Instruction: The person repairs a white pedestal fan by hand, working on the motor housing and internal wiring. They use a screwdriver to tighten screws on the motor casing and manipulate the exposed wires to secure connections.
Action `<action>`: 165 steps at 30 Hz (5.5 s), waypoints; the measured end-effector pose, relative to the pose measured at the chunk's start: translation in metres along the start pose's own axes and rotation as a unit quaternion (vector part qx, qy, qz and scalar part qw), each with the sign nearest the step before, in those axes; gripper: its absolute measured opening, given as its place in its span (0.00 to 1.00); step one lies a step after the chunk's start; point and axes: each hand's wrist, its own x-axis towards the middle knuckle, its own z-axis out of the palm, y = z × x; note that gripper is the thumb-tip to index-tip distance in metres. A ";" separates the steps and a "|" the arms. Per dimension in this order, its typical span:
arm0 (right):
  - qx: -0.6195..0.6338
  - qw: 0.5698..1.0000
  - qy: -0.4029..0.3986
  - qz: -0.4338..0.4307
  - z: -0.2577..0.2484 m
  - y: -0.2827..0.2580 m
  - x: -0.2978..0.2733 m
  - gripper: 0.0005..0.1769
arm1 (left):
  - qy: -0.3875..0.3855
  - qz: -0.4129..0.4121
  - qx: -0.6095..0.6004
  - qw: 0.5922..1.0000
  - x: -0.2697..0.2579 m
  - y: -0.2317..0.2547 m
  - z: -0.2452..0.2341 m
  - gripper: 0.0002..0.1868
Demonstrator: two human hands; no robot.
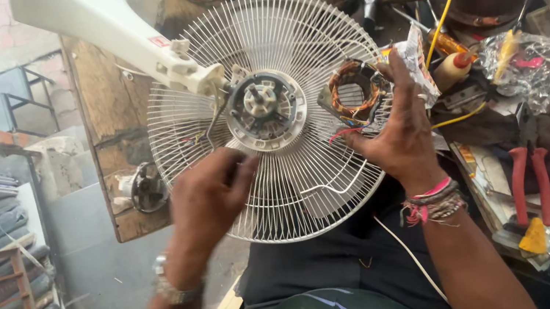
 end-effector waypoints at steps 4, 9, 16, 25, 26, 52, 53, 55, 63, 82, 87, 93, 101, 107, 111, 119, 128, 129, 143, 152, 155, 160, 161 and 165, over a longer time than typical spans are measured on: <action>-0.024 0.999 0.029 -0.016 0.013 0.001 -0.001 0.73 | -0.024 0.018 -0.037 0.999 -0.010 0.009 0.027 0.13; 0.039 0.996 0.075 0.014 0.019 0.006 0.001 0.67 | 0.004 0.038 -0.048 0.998 -0.010 0.006 0.026 0.11; 0.438 0.895 -0.082 0.035 -0.047 -0.033 0.040 0.65 | 0.079 0.137 -0.154 0.975 0.015 -0.006 -0.006 0.32; 0.361 0.860 -0.309 -0.187 -0.027 -0.075 0.126 0.67 | 0.042 0.259 -0.148 0.953 0.064 -0.012 -0.021 0.69; 0.366 0.852 -0.326 -0.184 -0.024 -0.075 0.128 0.68 | 0.042 0.235 -0.167 0.957 0.063 -0.017 -0.017 0.66; 0.366 0.902 -0.220 -0.066 0.047 -0.019 0.097 0.54 | 0.192 0.077 -0.116 0.971 0.037 -0.041 0.054 0.60; 0.352 0.906 -0.223 -0.070 0.045 -0.019 0.097 0.55 | 0.190 0.078 -0.117 0.972 0.036 -0.041 0.053 0.60; 0.330 0.915 -0.222 -0.075 0.044 -0.017 0.096 0.55 | 0.191 0.077 -0.111 0.972 0.035 -0.040 0.054 0.60; 0.267 0.935 -0.216 -0.084 0.050 -0.012 0.084 0.58 | 0.178 0.087 -0.129 0.972 0.028 -0.047 0.069 0.62; 0.243 0.947 -0.192 -0.086 0.044 -0.019 0.059 0.50 | 0.118 0.055 -0.056 0.990 0.025 -0.043 0.069 0.62; 0.400 0.906 -0.095 0.100 0.055 -0.009 0.022 0.42 | 0.103 0.033 -0.062 0.992 0.030 -0.038 0.078 0.62; 0.386 0.914 -0.082 0.097 0.058 -0.003 0.015 0.39 | 0.124 -0.018 -0.036 0.991 0.032 -0.022 0.080 0.61; 0.389 0.913 -0.085 0.089 0.064 -0.001 0.017 0.38 | 0.119 -0.016 -0.005 0.993 0.034 -0.024 0.079 0.58; 0.366 0.922 -0.085 0.088 0.049 -0.012 0.009 0.35 | 0.117 -0.022 -0.041 0.992 0.033 -0.026 0.075 0.64; 0.227 0.973 0.028 -0.004 0.035 -0.028 -0.036 0.29 | 0.140 -0.012 -0.018 0.990 0.033 -0.028 0.080 0.64; 0.254 0.962 0.015 0.095 0.011 -0.006 -0.194 0.22 | 0.144 0.095 0.008 0.985 0.000 -0.041 0.078 0.67; 0.227 0.921 -0.183 0.260 0.028 0.038 -0.259 0.20 | 0.161 -0.035 -0.098 0.981 -0.044 -0.026 0.081 0.35; 0.240 0.919 -0.184 0.254 0.028 0.038 -0.259 0.19 | 0.142 -0.034 -0.090 0.985 -0.047 -0.023 0.079 0.30; 0.246 0.958 -0.045 0.139 -0.013 -0.006 -0.114 0.07 | 0.056 0.067 0.006 0.996 -0.042 -0.013 0.063 0.10; 0.101 0.979 -0.146 -0.104 0.014 -0.014 0.063 0.35 | 0.065 0.083 -0.001 0.994 -0.033 -0.011 0.055 0.09; 0.077 0.964 -0.196 -0.161 0.017 -0.018 0.077 0.35 | 0.036 0.071 0.012 0.997 -0.029 -0.012 0.054 0.11; 0.060 0.957 -0.223 -0.176 0.024 -0.022 0.083 0.27 | 0.033 0.081 0.020 0.996 -0.026 -0.011 0.051 0.10; 0.099 0.960 -0.198 -0.172 0.025 -0.022 0.083 0.24 | 0.033 0.086 0.020 0.996 -0.025 -0.011 0.051 0.10; 0.284 0.941 -0.168 -0.077 0.032 -0.024 0.090 0.11 | 0.015 0.072 0.010 0.997 -0.025 -0.014 0.052 0.10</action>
